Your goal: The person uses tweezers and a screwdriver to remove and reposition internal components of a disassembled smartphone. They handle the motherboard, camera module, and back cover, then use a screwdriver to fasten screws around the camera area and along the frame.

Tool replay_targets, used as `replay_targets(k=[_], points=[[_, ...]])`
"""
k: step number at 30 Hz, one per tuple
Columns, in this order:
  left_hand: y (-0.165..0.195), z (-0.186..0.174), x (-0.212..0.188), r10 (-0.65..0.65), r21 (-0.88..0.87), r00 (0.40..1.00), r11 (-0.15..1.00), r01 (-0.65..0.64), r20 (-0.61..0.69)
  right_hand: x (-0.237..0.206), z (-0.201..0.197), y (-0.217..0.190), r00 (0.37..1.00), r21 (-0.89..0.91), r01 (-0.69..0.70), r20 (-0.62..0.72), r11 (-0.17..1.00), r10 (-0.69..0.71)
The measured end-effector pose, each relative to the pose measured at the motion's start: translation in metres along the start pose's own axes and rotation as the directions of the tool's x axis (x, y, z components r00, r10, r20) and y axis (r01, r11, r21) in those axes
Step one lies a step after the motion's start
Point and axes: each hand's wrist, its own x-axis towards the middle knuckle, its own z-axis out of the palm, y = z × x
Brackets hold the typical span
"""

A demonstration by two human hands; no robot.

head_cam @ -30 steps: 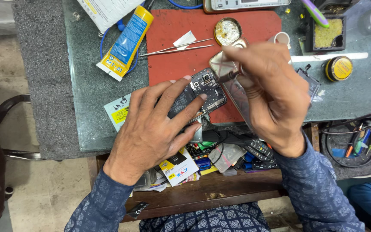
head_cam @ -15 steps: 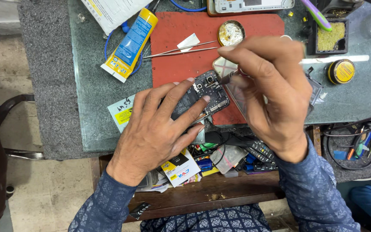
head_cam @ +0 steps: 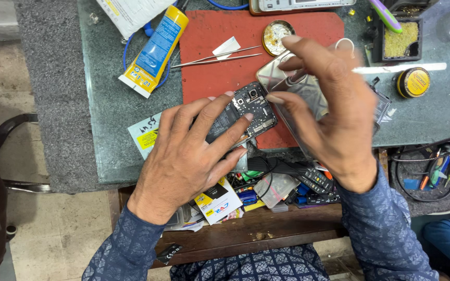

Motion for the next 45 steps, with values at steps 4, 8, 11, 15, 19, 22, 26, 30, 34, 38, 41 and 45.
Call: replay_targets(k=[4,8,11,15,19,22,26,30,34,38,41,45], points=[[0.000,0.000,0.000,0.006,0.002,1.000,1.000,-0.006,-0.009,-0.017,0.002,0.005,0.989,0.303,-0.138,-0.015,0.943,0.150],[0.001,0.000,0.000,0.001,-0.009,1.000,1.000,-0.001,-0.012,-0.035,-0.007,0.009,0.973,0.296,-0.188,-0.074,0.937,0.219],[0.001,-0.002,0.001,-0.008,-0.016,1.000,1.000,0.008,0.000,-0.043,-0.007,0.009,0.967,0.273,-0.208,-0.085,0.939,0.239],[0.002,-0.003,0.002,-0.018,-0.013,1.000,1.000,0.018,0.017,-0.053,-0.006,0.003,0.950,0.265,-0.273,-0.081,0.925,0.303],[0.002,-0.004,0.003,-0.021,-0.007,0.999,1.000,0.022,0.023,-0.059,-0.005,0.001,0.952,0.223,-0.263,-0.100,0.939,0.290],[0.002,-0.003,0.002,-0.025,-0.006,0.999,1.000,0.025,0.028,-0.059,-0.004,0.001,0.948,0.205,-0.279,-0.098,0.938,0.304],[0.003,-0.005,0.003,-0.035,-0.027,0.999,0.999,0.035,0.020,-0.057,-0.005,0.001,0.949,0.213,-0.273,-0.098,0.938,0.299],[0.012,-0.005,0.008,-0.086,-0.152,0.992,0.986,0.072,-0.090,-0.053,-0.009,-0.002,0.938,0.336,-0.282,-0.099,0.899,0.331],[0.024,-0.002,0.015,-0.131,-0.232,0.969,0.969,0.081,-0.211,-0.051,-0.003,-0.011,0.860,0.508,-0.402,-0.075,0.762,0.504],[0.031,0.001,0.022,-0.155,-0.241,0.955,0.966,0.094,-0.252,-0.046,0.005,-0.014,0.857,0.549,-0.401,-0.059,0.733,0.512],[0.033,0.002,0.021,-0.172,-0.254,0.947,0.962,0.102,-0.272,-0.045,0.007,-0.016,0.837,0.564,-0.436,-0.033,0.701,0.547],[0.031,0.004,0.019,-0.170,-0.265,0.942,0.960,0.091,-0.290,-0.046,0.009,-0.020,0.867,0.576,-0.391,-0.031,0.718,0.498]])
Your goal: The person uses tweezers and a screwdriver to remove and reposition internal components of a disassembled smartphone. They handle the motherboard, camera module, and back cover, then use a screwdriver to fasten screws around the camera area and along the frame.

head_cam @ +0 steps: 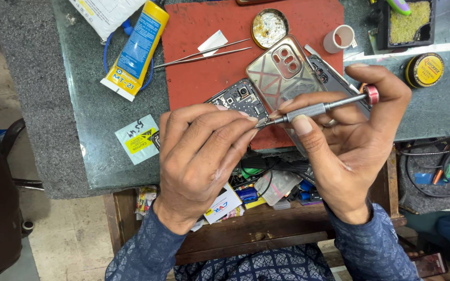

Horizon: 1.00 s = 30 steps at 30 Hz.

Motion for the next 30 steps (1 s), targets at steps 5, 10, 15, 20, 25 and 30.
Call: replay_targets(k=[5,10,15,20,25,30], points=[[-0.0012,0.0002,-0.0015,0.013,0.005,1.000,1.000,-0.012,-0.018,-0.0013,-0.0006,-0.0034,1.000,-0.042,0.012,-0.005,0.999,-0.012],[-0.0012,0.0002,-0.0023,0.026,0.003,0.999,1.000,-0.026,-0.041,-0.0044,0.0003,-0.0061,0.999,-0.096,0.045,-0.015,0.994,-0.047],[-0.0028,0.0003,-0.0031,0.028,-0.006,0.999,1.000,-0.028,-0.031,-0.0040,0.0000,-0.0056,0.996,-0.106,0.089,0.006,0.990,-0.089],[-0.0045,0.0004,-0.0045,0.041,-0.006,0.999,0.999,-0.042,-0.034,-0.0033,0.0006,-0.0054,0.994,-0.093,0.107,0.017,0.990,-0.106],[-0.0040,0.0008,-0.0043,0.037,-0.001,0.999,0.999,-0.037,-0.020,-0.0053,-0.0012,-0.0036,0.988,-0.085,0.149,0.043,0.985,-0.145],[-0.0048,-0.0051,-0.0035,-0.031,0.081,0.996,0.996,0.024,0.087,-0.0013,-0.0053,0.0024,0.958,-0.175,0.287,0.076,0.942,-0.277]])
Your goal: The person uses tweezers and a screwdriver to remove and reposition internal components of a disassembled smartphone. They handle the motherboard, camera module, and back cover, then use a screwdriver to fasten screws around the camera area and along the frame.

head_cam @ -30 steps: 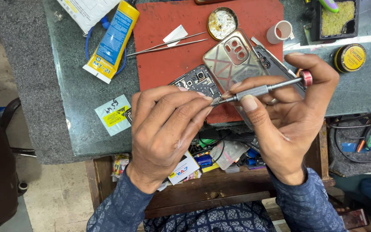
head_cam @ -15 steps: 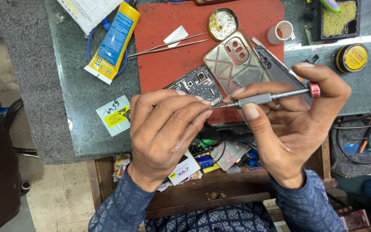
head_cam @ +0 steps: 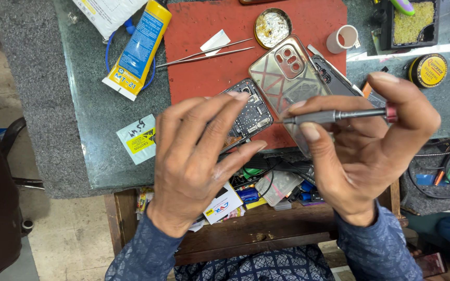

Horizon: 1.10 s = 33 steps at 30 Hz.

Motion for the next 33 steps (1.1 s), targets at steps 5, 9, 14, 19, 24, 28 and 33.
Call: replay_targets(k=[5,9,14,19,24,28,33], points=[[-0.009,-0.008,-0.001,-0.058,0.037,0.998,0.998,0.056,0.040,0.010,-0.001,0.011,0.986,-0.102,0.143,0.099,0.984,-0.133],[-0.015,-0.007,-0.002,-0.075,0.035,0.996,0.997,0.073,0.048,0.010,0.002,0.010,0.988,-0.150,0.088,0.141,0.985,-0.067],[-0.017,-0.004,-0.004,-0.072,0.012,0.996,0.997,0.072,0.042,0.012,0.005,0.012,0.985,-0.129,0.093,0.156,0.987,-0.072],[-0.018,-0.005,-0.005,-0.073,0.004,0.996,0.997,0.073,0.053,0.017,0.006,0.010,0.981,-0.148,0.109,0.178,0.983,-0.082],[-0.018,-0.003,-0.005,-0.067,-0.002,0.997,0.998,0.067,0.048,0.033,0.000,0.002,0.940,-0.257,0.280,0.270,0.925,-0.209],[-0.020,-0.002,-0.006,-0.049,0.005,0.998,0.999,0.049,0.035,0.043,-0.004,-0.012,0.955,-0.275,0.215,0.258,0.937,-0.143],[-0.021,0.000,-0.007,-0.039,0.009,0.999,0.999,0.039,0.023,0.057,-0.002,-0.018,0.950,-0.383,0.296,0.214,0.875,-0.228]])
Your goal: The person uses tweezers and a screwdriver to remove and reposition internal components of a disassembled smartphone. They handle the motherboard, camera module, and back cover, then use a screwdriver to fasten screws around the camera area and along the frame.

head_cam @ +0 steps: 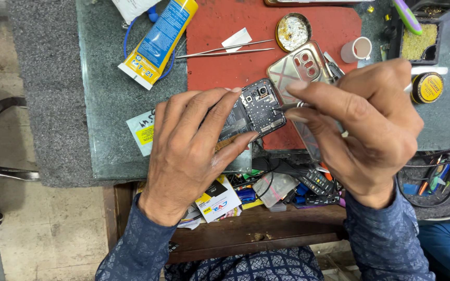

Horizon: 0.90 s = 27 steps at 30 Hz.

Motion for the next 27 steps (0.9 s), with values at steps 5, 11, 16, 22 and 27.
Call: replay_targets(k=[5,11,16,22,27], points=[[-0.001,0.001,-0.001,0.017,0.006,1.000,1.000,-0.017,-0.015,0.001,-0.001,-0.004,1.000,-0.050,0.015,-0.003,0.999,-0.015],[0.000,0.000,-0.001,0.015,0.014,1.000,1.000,-0.015,-0.022,-0.002,0.004,0.005,0.994,-0.112,0.089,-0.048,0.990,-0.095],[-0.001,0.000,-0.001,0.011,0.018,1.000,1.000,-0.011,-0.018,-0.009,0.001,0.006,1.000,0.052,-0.021,0.005,0.998,0.021],[-0.001,0.000,0.000,0.014,0.024,1.000,1.000,-0.014,-0.023,-0.007,0.006,0.009,0.999,0.019,0.032,-0.013,0.999,-0.031],[0.002,-0.002,0.001,0.004,0.020,1.000,1.000,-0.003,-0.028,-0.010,0.008,0.013,0.998,0.096,-0.019,0.069,0.995,0.013]])
